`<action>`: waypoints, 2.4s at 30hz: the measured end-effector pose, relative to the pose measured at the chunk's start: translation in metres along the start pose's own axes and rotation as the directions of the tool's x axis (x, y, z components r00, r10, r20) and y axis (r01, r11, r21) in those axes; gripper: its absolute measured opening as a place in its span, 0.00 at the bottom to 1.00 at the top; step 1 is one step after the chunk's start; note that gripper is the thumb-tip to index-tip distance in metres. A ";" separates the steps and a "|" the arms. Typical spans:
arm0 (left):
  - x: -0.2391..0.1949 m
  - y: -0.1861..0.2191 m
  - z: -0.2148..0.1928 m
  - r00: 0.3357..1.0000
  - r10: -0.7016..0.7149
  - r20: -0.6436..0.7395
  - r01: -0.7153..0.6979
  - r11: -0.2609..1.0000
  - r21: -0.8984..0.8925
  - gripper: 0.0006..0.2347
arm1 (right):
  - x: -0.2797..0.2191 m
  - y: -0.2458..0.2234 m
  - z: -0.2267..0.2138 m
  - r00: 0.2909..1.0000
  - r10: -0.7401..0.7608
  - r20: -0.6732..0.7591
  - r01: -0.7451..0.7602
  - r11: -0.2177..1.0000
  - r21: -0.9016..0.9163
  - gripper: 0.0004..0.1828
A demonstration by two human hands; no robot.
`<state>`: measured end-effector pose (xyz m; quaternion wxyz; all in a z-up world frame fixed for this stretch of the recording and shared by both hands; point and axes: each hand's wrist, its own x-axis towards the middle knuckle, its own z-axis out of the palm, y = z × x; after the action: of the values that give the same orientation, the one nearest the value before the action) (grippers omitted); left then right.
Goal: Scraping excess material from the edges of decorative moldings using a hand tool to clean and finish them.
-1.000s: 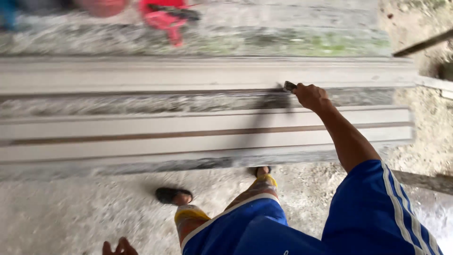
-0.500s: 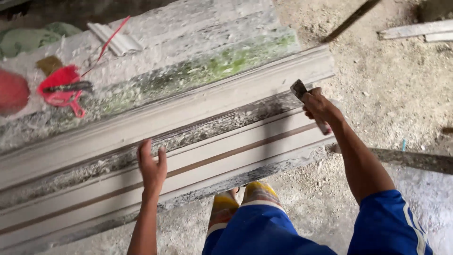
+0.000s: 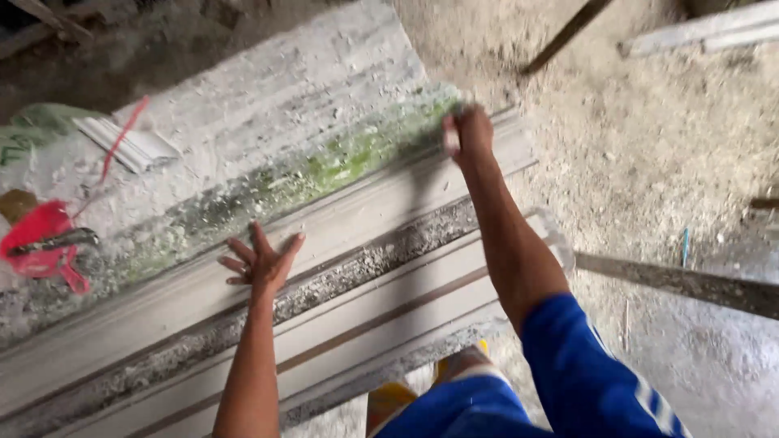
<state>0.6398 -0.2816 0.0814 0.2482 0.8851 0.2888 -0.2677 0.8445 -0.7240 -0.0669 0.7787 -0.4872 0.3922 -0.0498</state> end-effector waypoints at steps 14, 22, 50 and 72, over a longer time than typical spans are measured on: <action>-0.003 -0.018 0.003 0.998 0.027 0.049 -0.028 0.999 0.036 0.47 | -0.126 0.007 0.109 0.942 0.318 -0.107 -0.288 0.929 0.231 0.23; -0.006 -0.013 -0.005 0.996 0.033 0.080 -0.027 0.997 -0.072 0.49 | -0.087 -0.071 0.041 0.908 -0.340 0.246 0.328 0.208 -0.921 0.33; 0.020 -0.043 0.016 0.993 0.071 0.089 -0.056 0.985 -0.162 0.53 | -0.050 -0.197 0.075 0.894 0.422 0.148 0.281 -0.273 -0.920 0.12; 0.008 -0.036 0.014 0.993 0.113 0.022 -0.107 0.977 -0.187 0.48 | -0.105 -0.185 -0.051 0.948 0.172 0.268 0.226 0.231 -0.946 0.16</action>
<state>0.6174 -0.2611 0.0557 0.3487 0.8682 0.2590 -0.2398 0.7949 -0.8085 0.1284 0.3582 -0.8716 0.1987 0.2693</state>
